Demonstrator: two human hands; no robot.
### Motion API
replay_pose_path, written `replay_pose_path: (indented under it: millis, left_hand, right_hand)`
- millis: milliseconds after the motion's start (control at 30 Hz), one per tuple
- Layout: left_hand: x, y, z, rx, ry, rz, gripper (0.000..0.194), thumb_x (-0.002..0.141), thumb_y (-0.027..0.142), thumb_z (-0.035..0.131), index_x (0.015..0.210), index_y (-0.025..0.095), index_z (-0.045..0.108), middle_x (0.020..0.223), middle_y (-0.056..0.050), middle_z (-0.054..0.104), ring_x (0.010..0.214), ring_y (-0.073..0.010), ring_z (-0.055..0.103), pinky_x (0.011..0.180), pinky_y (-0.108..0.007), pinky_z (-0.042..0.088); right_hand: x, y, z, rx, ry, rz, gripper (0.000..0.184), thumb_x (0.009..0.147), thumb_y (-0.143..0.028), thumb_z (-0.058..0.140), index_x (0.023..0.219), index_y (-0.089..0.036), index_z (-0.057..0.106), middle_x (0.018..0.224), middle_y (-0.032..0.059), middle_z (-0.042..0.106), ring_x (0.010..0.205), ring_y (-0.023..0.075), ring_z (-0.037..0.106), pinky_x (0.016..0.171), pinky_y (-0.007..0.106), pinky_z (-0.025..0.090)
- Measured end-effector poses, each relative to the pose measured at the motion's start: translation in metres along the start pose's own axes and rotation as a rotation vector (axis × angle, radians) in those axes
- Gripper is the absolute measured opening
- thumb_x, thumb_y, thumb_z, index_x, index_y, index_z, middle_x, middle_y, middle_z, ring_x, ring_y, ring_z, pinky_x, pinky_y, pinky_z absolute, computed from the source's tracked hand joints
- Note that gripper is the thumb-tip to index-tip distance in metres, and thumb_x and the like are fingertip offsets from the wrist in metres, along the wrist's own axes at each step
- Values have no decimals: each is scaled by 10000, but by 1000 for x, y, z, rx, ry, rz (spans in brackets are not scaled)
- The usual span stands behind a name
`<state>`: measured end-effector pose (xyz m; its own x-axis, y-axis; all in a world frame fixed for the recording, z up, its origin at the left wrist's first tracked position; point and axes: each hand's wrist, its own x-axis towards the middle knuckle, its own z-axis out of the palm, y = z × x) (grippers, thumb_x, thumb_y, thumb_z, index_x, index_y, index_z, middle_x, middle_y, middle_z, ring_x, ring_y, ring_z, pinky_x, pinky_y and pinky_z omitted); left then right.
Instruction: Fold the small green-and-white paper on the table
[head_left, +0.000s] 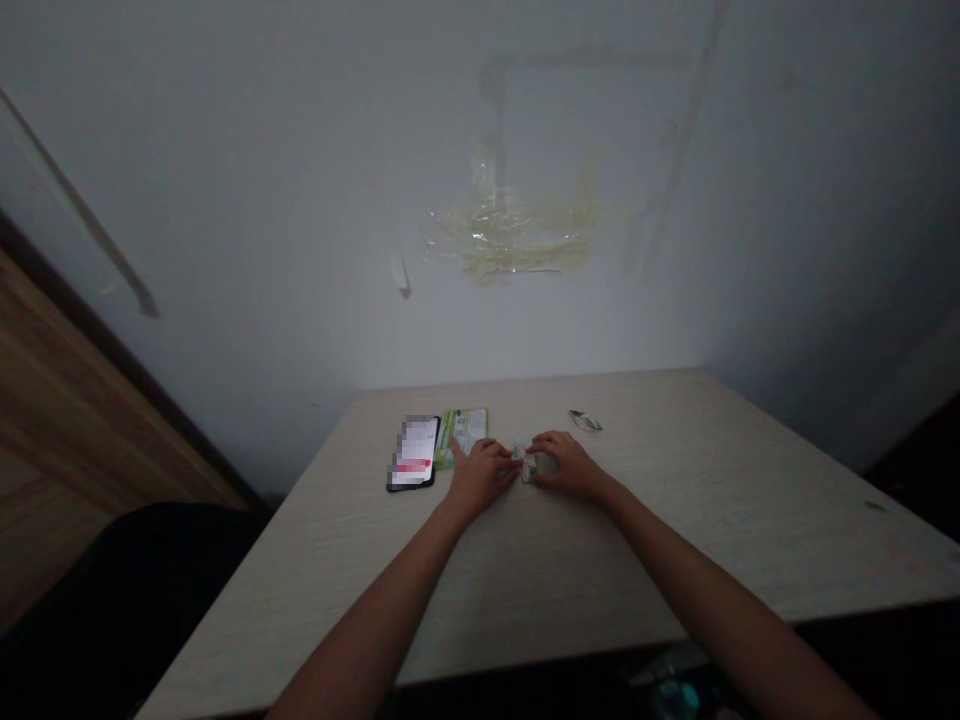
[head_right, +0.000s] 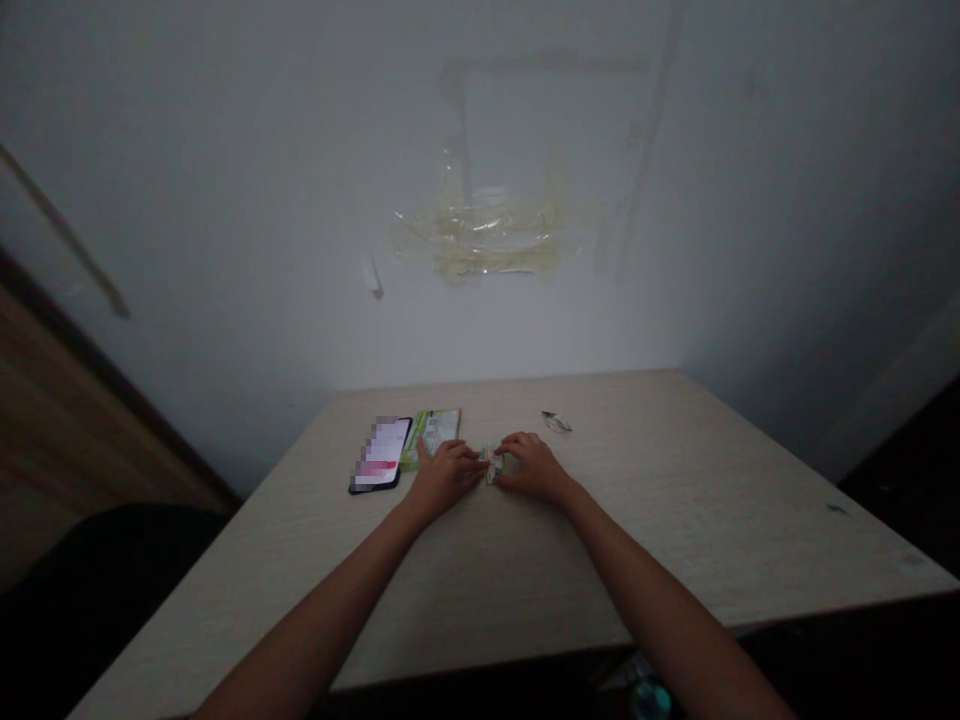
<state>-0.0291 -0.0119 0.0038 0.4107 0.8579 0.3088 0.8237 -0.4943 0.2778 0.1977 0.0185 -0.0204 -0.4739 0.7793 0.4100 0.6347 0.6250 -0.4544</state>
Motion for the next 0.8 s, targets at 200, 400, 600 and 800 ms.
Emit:
replay_pose_path:
  millis: [200,400,600,800]
  left_hand:
    - [0,-3,6,-26,26,18,214,895,377,617,1084,418,708,1123,5,703,1239,-285,504,1030,-810,-65]
    - [-1,-2,6,-57,20,16,191,911,382,592,1052,386,722,1169,-2,705,1282,-275,484,1056,-770,-114]
    - [0,-3,4,-107,3,2,175,910,397,582,956,353,745,1191,10,707,1329,-287,453,1060,-742,-173]
    - [1,-1,4,-82,-7,-9,280,856,442,637,1107,325,679,1241,-10,684,1364,-292,417,1073,-736,-164]
  right_hand:
    - [4,11,-1,159,33,-12,179,814,-294,696,980,-245,744,1078,66,705,1070,230,611,999,414,421]
    - [4,7,-4,157,50,-16,121,823,-207,661,868,-247,766,1023,61,707,1015,213,626,963,391,453]
    - [2,4,-3,88,90,-41,154,829,-184,634,913,-224,757,1029,85,677,1018,221,596,951,391,466]
    - [2,7,1,63,126,-29,217,814,-182,644,1013,-203,729,1062,100,654,1047,232,571,969,419,458]
